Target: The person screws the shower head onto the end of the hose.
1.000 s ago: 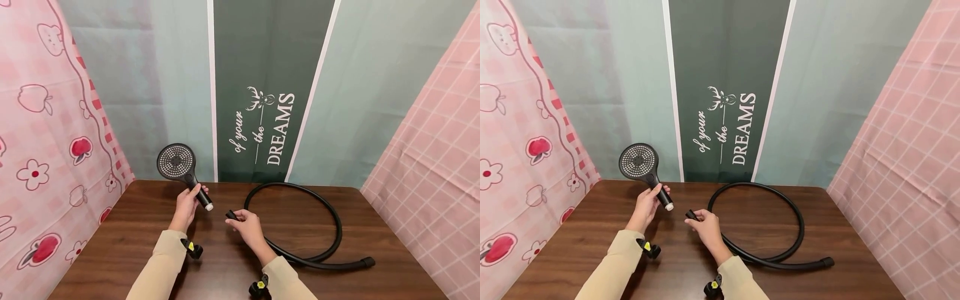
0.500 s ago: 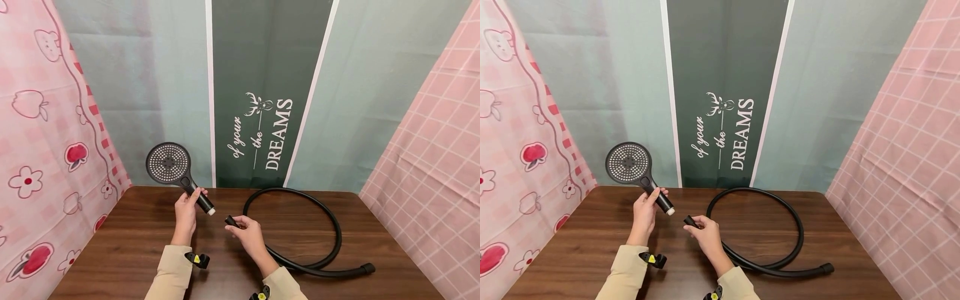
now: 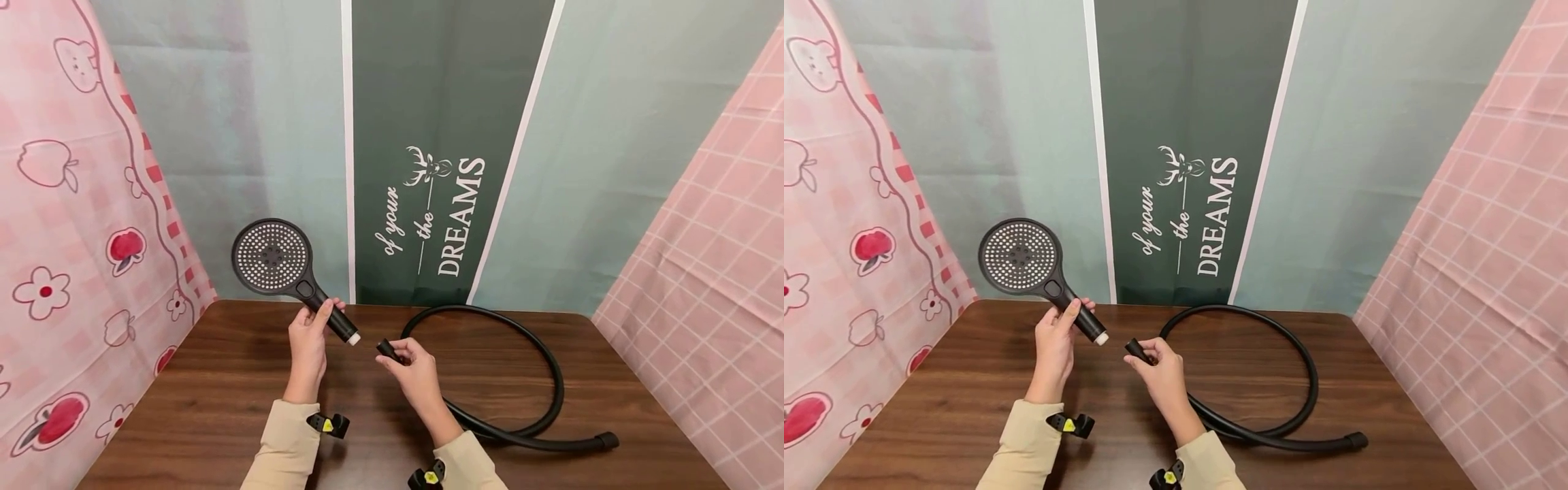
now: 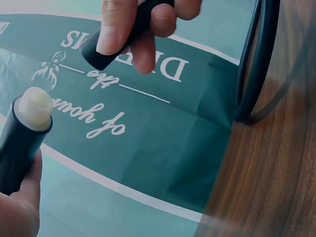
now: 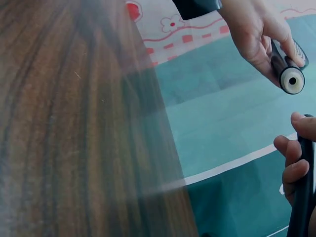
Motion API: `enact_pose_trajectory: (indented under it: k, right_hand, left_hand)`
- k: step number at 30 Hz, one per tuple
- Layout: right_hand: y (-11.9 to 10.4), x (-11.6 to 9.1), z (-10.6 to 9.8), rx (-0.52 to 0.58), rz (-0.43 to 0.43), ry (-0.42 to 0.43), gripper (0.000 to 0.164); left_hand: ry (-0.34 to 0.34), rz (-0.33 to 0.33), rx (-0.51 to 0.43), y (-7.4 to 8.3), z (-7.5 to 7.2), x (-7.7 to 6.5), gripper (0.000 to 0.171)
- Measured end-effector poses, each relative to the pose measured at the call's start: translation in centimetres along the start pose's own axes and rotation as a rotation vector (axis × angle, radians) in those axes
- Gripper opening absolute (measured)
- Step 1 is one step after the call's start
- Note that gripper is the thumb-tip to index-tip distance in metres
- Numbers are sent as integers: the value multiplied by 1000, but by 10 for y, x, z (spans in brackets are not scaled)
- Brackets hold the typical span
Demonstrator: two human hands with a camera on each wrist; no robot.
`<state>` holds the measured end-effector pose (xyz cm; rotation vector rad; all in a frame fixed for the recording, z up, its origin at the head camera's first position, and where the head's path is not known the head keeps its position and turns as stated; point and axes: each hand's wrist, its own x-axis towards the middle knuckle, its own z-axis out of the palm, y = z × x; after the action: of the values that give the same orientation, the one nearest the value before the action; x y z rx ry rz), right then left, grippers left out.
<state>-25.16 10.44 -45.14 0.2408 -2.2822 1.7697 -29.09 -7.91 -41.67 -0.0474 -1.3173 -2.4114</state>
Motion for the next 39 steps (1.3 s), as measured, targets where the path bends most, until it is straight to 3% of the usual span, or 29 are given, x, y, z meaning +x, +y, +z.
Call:
enact_pose_trajectory:
  k: [5,13,24,34,39]
  right_hand:
    - [-7,2,-4,-22,-48,55,25]
    - [-14,-3,-4,-23,-38,30,25]
    - [-22,-3,-4,-5,-98,40,24]
    - [-22,-6,1,-21,-98,-3,23]
    - [-24,-7,3,-15,-106,-1,22]
  left_hand:
    - [-5,16,-10,4,6,-4,15]
    - [-19,37,12,9,12,-12,23]
    - [16,67,61,20,20,-21,27]
    - [23,20,83,19,18,-23,36]
    - [18,16,96,20,18,-23,31]
